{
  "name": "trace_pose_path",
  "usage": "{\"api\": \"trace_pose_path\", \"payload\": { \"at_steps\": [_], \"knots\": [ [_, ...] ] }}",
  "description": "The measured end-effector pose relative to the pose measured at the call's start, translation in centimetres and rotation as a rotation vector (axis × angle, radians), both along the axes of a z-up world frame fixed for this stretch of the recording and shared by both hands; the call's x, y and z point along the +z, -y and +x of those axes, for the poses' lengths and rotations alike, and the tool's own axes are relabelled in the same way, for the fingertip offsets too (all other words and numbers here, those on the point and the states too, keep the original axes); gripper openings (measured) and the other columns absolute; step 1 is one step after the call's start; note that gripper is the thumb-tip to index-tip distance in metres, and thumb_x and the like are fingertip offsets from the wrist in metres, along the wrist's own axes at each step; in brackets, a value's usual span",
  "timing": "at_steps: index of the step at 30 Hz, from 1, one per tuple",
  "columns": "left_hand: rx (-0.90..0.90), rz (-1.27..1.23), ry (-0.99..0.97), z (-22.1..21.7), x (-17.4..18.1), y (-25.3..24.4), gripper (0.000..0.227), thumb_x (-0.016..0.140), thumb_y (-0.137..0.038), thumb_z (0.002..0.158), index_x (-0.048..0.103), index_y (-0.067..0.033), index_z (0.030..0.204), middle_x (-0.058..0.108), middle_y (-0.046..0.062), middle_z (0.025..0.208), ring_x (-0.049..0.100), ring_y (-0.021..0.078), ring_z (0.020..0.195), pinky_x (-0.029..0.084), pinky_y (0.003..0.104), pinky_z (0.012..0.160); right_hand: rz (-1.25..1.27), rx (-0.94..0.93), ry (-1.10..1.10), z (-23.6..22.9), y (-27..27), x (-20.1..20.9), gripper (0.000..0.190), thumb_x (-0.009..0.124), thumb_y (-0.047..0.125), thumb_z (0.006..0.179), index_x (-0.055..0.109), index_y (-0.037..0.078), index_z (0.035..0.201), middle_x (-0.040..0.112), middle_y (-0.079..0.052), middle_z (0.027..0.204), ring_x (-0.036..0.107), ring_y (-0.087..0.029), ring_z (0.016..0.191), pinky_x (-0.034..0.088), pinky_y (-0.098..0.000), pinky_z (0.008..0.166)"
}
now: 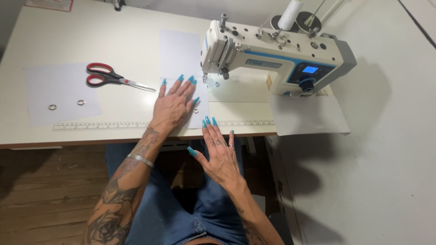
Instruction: Cutting and aligning materials at a sewing station
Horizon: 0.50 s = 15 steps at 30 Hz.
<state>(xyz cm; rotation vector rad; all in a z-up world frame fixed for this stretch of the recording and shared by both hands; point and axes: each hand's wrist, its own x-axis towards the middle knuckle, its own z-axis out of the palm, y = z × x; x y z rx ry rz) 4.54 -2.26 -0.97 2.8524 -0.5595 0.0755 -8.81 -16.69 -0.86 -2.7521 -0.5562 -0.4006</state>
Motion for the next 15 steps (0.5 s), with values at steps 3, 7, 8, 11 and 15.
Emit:
{"api": "trace_pose_path", "payload": {
  "at_steps": [3,7,8,11,15],
  "knots": [
    [0.019,-0.006,0.01,0.6,0.7,-0.2,0.048,0.021,-0.038,0.091,0.029,-0.024,0.136,0.024,-0.002,0.142,0.017,0.0176,0.132,0.01,0.048,0.105,0.027,-0.003,0.0,1.0,0.0,0.1,0.064,0.038,0.05,0.087,0.032,0.006,0.133,0.035,-0.013,0.136,0.029,-0.029,0.127,0.014,-0.0598,0.098],
    [-0.002,-0.014,0.039,0.5,0.4,-0.3,0.048,0.023,-0.038,0.091,0.031,-0.0229,0.136,0.026,-0.003,0.142,0.019,0.0182,0.132,0.01,0.048,0.105,0.04,0.016,-0.029,1.2,0.5,-0.2,0.065,0.038,0.052,0.086,0.033,0.007,0.132,0.034,-0.011,0.136,0.029,-0.028,0.127,0.013,-0.0582,0.099],
    [0.016,-0.008,0.011,1.2,0.5,-0.3,0.048,0.021,-0.039,0.091,0.03,-0.0233,0.136,0.025,-0.003,0.142,0.019,0.0179,0.132,0.01,0.048,0.105,0.033,0.022,-0.013,1.8,0.6,-0.2,0.064,0.038,0.051,0.086,0.035,0.007,0.132,0.035,-0.012,0.136,0.029,-0.028,0.127,0.013,-0.0574,0.1],
    [0.018,0.013,-0.006,1.9,0.1,-0.3,0.049,0.018,-0.04,0.091,0.028,-0.0245,0.136,0.023,-0.004,0.143,0.016,0.0161,0.132,0.009,0.046,0.106,0.065,0.013,-0.082,2.2,0.6,0.3,0.064,0.034,0.053,0.086,0.035,0.007,0.131,0.036,-0.012,0.135,0.027,-0.028,0.128,0.01,-0.0571,0.1],
    [0.025,0.034,0.003,2.6,0.3,-0.3,0.048,0.019,-0.039,0.091,0.028,-0.025,0.136,0.024,-0.004,0.142,0.017,0.0161,0.132,0.009,0.046,0.106,0.039,0.017,-0.083,2.8,0.6,0.4,0.062,0.035,0.051,0.087,0.034,0.008,0.132,0.034,-0.011,0.136,0.026,-0.027,0.128,0.011,-0.0567,0.1]
  ]
}}
